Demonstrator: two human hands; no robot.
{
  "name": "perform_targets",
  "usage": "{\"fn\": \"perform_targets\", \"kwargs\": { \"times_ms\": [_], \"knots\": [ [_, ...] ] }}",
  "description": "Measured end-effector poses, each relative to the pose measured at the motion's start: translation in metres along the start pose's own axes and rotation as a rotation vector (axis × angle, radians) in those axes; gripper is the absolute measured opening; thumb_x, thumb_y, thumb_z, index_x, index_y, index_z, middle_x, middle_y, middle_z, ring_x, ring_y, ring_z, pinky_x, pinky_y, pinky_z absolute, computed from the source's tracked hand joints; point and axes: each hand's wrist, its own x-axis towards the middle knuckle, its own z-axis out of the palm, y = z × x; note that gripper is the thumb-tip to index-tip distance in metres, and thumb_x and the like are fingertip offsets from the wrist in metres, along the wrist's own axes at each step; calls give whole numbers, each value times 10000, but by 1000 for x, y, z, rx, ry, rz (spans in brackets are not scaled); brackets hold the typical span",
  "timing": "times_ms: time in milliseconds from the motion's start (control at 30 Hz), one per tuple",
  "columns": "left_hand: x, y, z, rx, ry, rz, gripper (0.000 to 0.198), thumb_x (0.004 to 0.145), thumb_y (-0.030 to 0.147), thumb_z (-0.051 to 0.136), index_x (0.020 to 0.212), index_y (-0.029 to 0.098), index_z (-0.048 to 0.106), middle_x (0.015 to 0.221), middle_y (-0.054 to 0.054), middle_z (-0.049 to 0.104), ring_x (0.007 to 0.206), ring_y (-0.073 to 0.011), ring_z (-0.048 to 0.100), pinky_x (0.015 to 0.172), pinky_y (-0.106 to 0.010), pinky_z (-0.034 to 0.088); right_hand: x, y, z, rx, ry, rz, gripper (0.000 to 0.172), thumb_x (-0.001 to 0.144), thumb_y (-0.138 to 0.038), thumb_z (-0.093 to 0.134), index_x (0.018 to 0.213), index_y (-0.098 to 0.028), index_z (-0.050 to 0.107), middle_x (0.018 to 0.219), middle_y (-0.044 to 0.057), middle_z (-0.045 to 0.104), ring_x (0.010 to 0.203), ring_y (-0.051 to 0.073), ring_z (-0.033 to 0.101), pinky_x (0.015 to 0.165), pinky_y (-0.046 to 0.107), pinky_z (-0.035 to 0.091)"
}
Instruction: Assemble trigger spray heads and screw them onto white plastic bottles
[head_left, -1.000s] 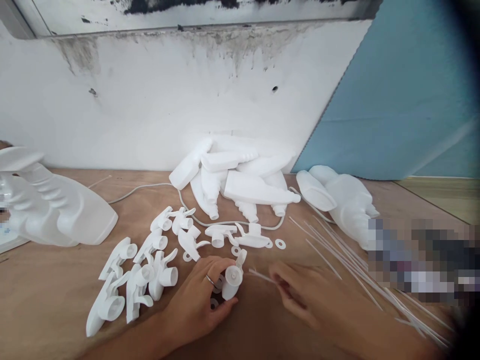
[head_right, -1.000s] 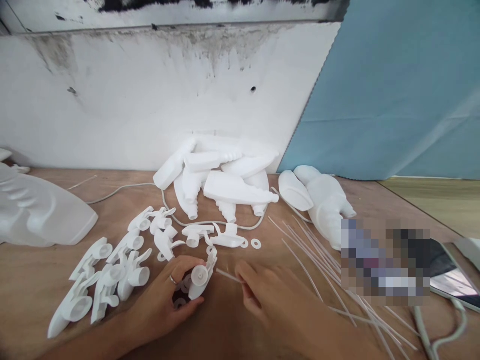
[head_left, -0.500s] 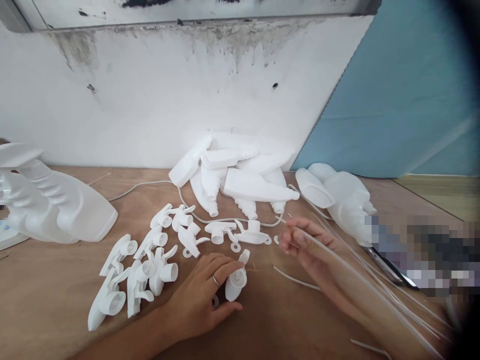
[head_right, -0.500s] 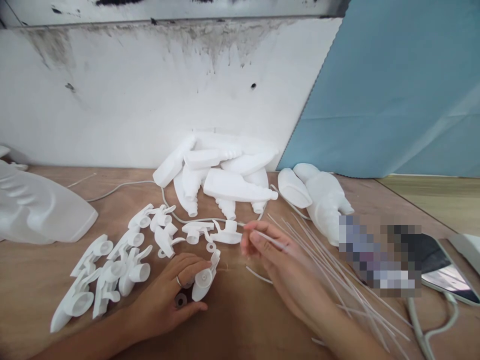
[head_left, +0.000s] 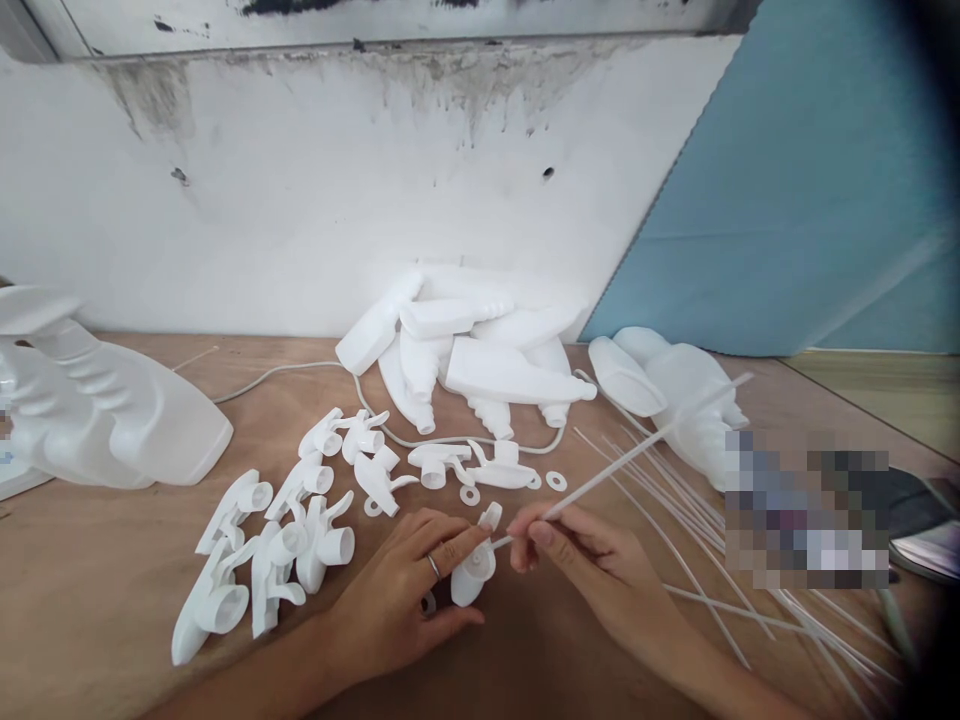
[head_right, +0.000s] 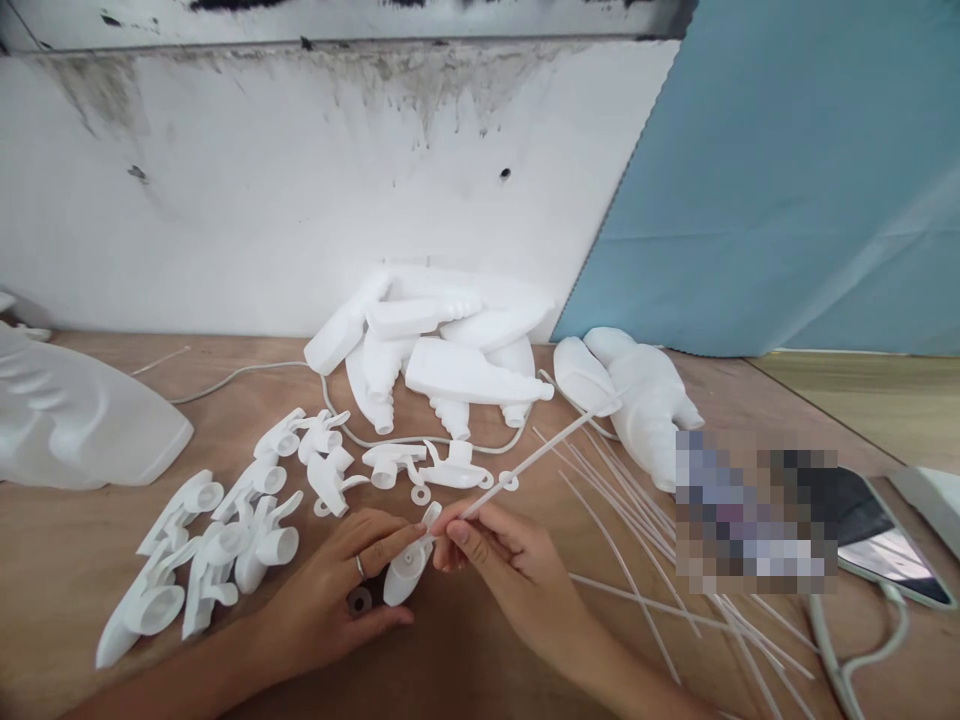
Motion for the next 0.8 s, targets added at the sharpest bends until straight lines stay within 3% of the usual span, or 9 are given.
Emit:
{"fn": "perform_targets", "kwargs": {
  "times_ms": [133,300,567,800],
  "knots": [
    [0,-1,1,-12,4,-2,759,859,296,692,1482,350,262,1317,-54,540,1162,-225,491,1003,-382,433,-4,5,0,-161,-63,-43,212,986,-338,488,916,-221,650,786,-6,670,764,111,642,721,190,496],
    [1,-2,2,-10,9,8,762,859,290,692,1484,355,260,1314,-56,535,1161,-225,486,1000,-380,433,-6,9,0,-401,-82,-245,189,1001,-272,461,902,-242,620,799,-31,657,752,100,621,710,183,465],
    [0,1,0,-43,-33,-39,771,869,300,677,1499,375,239,1317,-51,521,1159,-222,487,997,-368,439,11,5,5,-506,-168,-374,129,994,-261,485,959,-229,605,887,1,675,809,129,623,742,225,475],
    [3,3,-3,-44,-46,-48,687,873,363,663,1465,359,317,1267,-55,549,1120,-230,503,965,-363,454,7,19,10,-432,-253,-248,224,1022,-309,387,901,-221,553,863,14,632,811,144,599,744,252,458]
  ]
}}
